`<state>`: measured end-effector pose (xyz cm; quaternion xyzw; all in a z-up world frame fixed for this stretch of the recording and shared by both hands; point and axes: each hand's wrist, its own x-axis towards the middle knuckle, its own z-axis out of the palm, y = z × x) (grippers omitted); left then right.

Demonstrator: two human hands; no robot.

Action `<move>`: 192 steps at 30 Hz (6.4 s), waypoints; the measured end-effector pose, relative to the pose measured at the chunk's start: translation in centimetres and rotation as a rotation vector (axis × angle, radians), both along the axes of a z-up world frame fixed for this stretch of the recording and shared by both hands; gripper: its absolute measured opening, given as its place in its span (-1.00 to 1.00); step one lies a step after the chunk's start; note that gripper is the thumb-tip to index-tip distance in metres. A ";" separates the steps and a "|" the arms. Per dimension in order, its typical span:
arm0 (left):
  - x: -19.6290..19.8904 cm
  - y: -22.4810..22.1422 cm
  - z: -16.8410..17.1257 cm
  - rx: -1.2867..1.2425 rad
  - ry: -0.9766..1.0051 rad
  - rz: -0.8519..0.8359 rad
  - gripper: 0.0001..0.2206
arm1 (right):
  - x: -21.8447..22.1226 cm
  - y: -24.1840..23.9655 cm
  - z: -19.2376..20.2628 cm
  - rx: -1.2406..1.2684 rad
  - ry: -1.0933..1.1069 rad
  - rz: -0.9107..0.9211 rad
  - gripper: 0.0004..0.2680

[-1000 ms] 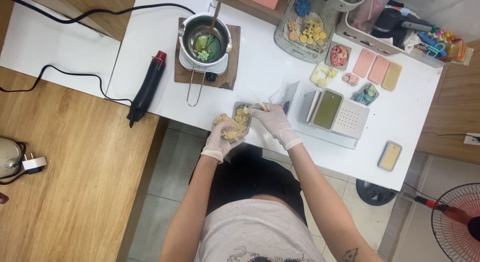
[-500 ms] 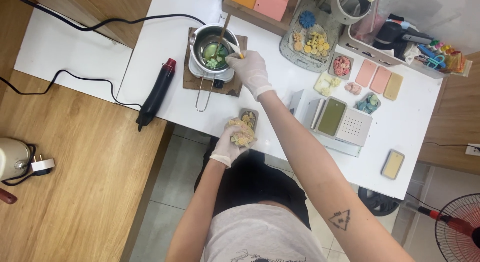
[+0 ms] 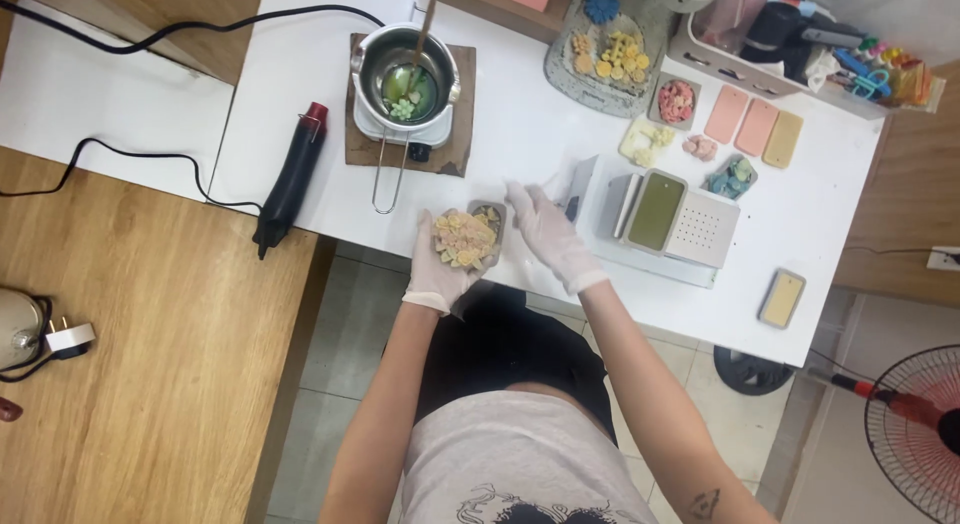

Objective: Preparing small decorative wax pieces in a mold at a candle studio workspace.

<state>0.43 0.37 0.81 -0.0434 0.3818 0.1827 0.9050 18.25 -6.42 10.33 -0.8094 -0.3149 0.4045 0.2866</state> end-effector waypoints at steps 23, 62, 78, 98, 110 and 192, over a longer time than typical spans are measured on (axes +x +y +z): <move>3.9 -2.6 -4.1 0.355 0.233 0.215 -0.49 | -6.3 -4.9 -11.7 0.139 0.479 -0.472 -0.68; 2.4 -2.2 -2.1 0.658 0.215 0.129 -0.61 | -2.1 -2.4 -13.3 0.142 0.480 -0.249 -0.79; 1.5 -2.8 -5.1 0.411 0.191 0.191 -0.57 | 2.0 12.7 2.4 0.304 -0.105 0.085 -0.73; -0.3 -1.8 -4.8 0.298 0.259 0.153 -0.55 | 3.2 8.4 -0.5 0.275 0.152 -0.105 -0.80; 0.1 -2.2 -2.8 0.303 0.177 0.124 -0.60 | -0.6 -2.2 -13.7 0.028 0.378 -0.305 -0.71; -1.2 4.0 0.5 0.012 -0.277 -0.276 -0.53 | -7.9 -4.1 -7.7 0.186 0.409 -0.669 -0.75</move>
